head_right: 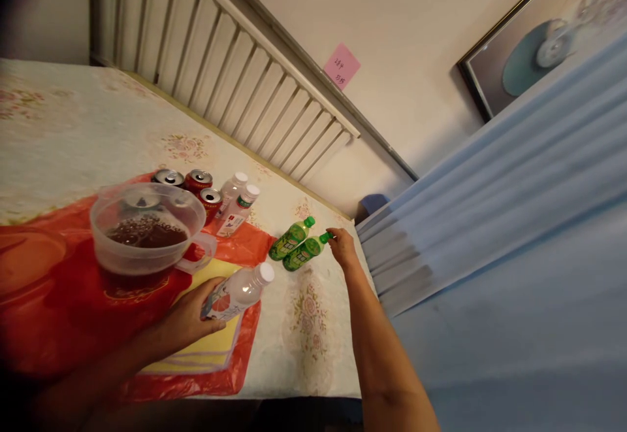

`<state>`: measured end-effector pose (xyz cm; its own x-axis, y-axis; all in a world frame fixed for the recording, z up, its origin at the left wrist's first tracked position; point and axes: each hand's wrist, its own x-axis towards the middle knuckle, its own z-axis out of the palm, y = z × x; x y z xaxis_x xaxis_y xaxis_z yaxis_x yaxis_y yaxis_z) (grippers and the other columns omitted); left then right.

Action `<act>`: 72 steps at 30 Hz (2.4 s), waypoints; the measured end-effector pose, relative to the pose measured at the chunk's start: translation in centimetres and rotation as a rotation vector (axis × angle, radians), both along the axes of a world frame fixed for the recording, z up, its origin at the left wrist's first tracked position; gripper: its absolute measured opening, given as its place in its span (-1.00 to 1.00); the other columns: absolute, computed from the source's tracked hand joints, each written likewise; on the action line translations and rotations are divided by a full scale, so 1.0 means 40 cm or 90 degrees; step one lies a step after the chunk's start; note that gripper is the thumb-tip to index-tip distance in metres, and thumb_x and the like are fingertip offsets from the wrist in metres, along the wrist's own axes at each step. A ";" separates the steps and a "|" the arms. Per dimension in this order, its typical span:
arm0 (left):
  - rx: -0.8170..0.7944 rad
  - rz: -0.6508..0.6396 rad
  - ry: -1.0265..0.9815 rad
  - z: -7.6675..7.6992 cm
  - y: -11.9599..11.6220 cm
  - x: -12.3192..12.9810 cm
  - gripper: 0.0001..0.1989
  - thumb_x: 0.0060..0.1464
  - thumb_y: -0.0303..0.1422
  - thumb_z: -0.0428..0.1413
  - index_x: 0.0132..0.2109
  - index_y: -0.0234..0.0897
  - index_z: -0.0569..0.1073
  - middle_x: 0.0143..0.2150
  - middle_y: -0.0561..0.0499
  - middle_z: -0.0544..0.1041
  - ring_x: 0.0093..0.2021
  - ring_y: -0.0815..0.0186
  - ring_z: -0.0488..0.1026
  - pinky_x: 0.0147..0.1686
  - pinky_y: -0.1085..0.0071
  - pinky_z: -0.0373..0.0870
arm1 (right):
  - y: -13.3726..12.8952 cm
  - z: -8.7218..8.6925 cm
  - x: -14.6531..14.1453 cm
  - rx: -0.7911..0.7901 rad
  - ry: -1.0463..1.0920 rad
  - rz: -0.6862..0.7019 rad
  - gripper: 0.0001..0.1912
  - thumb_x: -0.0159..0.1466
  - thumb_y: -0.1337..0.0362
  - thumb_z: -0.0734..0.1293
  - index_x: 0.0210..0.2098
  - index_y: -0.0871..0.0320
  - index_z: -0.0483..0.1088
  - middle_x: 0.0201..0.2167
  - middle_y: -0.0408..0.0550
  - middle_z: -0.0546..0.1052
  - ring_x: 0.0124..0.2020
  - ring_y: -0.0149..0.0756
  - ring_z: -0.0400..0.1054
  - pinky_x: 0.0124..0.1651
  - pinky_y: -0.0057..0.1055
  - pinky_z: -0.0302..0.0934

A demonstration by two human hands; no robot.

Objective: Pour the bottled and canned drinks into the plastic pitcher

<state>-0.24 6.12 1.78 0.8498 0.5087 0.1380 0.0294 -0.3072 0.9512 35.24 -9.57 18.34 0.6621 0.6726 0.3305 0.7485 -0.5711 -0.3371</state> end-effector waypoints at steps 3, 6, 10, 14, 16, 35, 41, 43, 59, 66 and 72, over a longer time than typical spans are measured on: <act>-0.003 -0.007 0.008 0.002 0.001 -0.001 -0.31 -0.17 -0.39 0.20 0.19 -0.17 0.30 0.17 -0.07 0.46 0.16 0.05 0.40 0.13 0.22 0.33 | 0.003 -0.003 0.000 -0.020 -0.017 0.003 -0.63 0.04 0.41 0.26 -0.19 0.11 0.56 -0.35 -0.08 0.54 -0.44 -0.36 0.38 -0.28 -0.40 0.32; -0.006 -0.012 0.023 0.008 0.000 -0.002 -0.31 -0.16 -0.39 0.19 0.19 -0.20 0.29 0.19 -0.11 0.44 0.18 0.04 0.38 0.16 0.20 0.30 | 0.004 -0.006 -0.002 -0.037 -0.029 0.008 -0.63 0.06 0.42 0.26 -0.18 0.10 0.56 -0.39 -0.08 0.54 -0.44 -0.34 0.38 -0.29 -0.39 0.33; -0.016 -0.021 0.023 0.007 -0.002 0.001 -0.32 -0.15 -0.39 0.17 0.19 -0.19 0.28 0.18 -0.10 0.44 0.18 0.06 0.38 0.15 0.22 0.31 | 0.005 -0.009 -0.002 -0.049 -0.045 0.010 -0.64 0.07 0.42 0.27 -0.19 0.10 0.57 -0.38 -0.07 0.54 -0.43 -0.33 0.39 -0.28 -0.39 0.34; -0.012 -0.024 0.000 -0.007 -0.001 0.005 -0.31 -0.17 -0.40 0.18 0.19 -0.17 0.29 0.18 -0.08 0.45 0.17 0.05 0.39 0.15 0.22 0.31 | 0.008 -0.012 -0.002 -0.059 -0.056 0.015 -0.64 0.08 0.43 0.27 -0.18 0.09 0.57 -0.33 -0.06 0.56 -0.41 -0.32 0.40 -0.26 -0.38 0.34; -0.010 -0.027 -0.004 -0.009 -0.001 0.006 -0.32 -0.17 -0.39 0.19 0.18 -0.17 0.29 0.16 -0.07 0.46 0.16 0.05 0.40 0.12 0.22 0.32 | 0.009 -0.014 -0.001 -0.062 -0.060 0.017 -0.63 0.07 0.45 0.27 -0.18 0.10 0.57 -0.31 -0.04 0.56 -0.40 -0.32 0.40 -0.24 -0.37 0.34; -0.023 -0.019 0.008 0.009 -0.001 -0.004 -0.30 -0.20 -0.40 0.19 0.18 -0.17 0.30 0.16 -0.06 0.46 0.14 0.05 0.41 0.11 0.22 0.34 | -0.005 -0.009 0.001 0.010 -0.029 0.005 -0.55 0.05 0.34 0.36 -0.04 0.15 0.51 -0.25 -0.01 0.57 -0.44 -0.37 0.37 -0.27 -0.35 0.35; -0.008 -0.006 0.011 0.004 0.004 -0.007 -0.29 -0.20 -0.38 0.21 0.19 -0.23 0.29 0.18 -0.13 0.44 0.17 0.02 0.38 0.16 0.18 0.31 | 0.000 0.025 -0.096 0.086 -0.015 0.010 -0.59 0.13 0.17 0.31 -0.07 0.21 0.49 -0.31 0.03 0.56 -0.48 -0.33 0.36 -0.32 -0.33 0.34; -0.006 -0.008 0.004 -0.001 0.006 -0.009 -0.29 -0.17 -0.37 0.21 0.20 -0.24 0.27 0.20 -0.14 0.42 0.19 0.03 0.37 0.17 0.18 0.30 | 0.013 0.029 -0.168 0.090 0.037 0.047 -0.62 0.17 0.12 0.30 -0.10 0.19 0.50 -0.43 -0.06 0.54 -0.54 -0.35 0.35 -0.40 -0.37 0.32; -0.017 -0.012 -0.024 0.010 0.007 -0.040 -0.28 -0.17 -0.41 0.21 0.21 -0.23 0.27 0.21 -0.13 0.39 0.20 0.03 0.34 0.20 0.14 0.28 | 0.087 0.060 -0.562 -0.119 0.099 0.369 -0.64 0.29 0.05 0.37 -0.02 0.12 0.45 -0.24 -0.01 0.49 -0.32 -0.27 0.31 -0.25 -0.35 0.21; -0.048 -0.028 -0.024 0.019 0.011 -0.048 -0.31 -0.17 -0.41 0.21 0.18 -0.24 0.29 0.18 -0.12 0.41 0.17 0.04 0.37 0.17 0.17 0.31 | 0.084 0.062 -0.576 0.023 0.195 0.422 -0.85 0.26 0.24 0.38 -0.17 0.09 0.46 -0.16 -0.04 0.50 -0.10 -0.19 0.37 0.01 -0.27 0.21; -0.110 -0.036 -0.023 0.026 0.013 -0.068 -0.24 -0.20 -0.40 0.22 0.22 -0.24 0.23 0.20 -0.15 0.38 0.17 0.03 0.34 0.19 0.14 0.28 | 0.086 -0.014 -0.512 0.222 0.272 0.244 -0.63 0.17 0.21 0.40 -0.03 0.07 0.41 -0.09 -0.02 0.52 -0.12 -0.18 0.40 -0.06 -0.27 0.29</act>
<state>-2.95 6.62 2.82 0.8735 0.4796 0.0834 -0.0184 -0.1387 0.9902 14.75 -6.12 17.78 0.5190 0.7875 0.3325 0.6365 -0.0964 -0.7652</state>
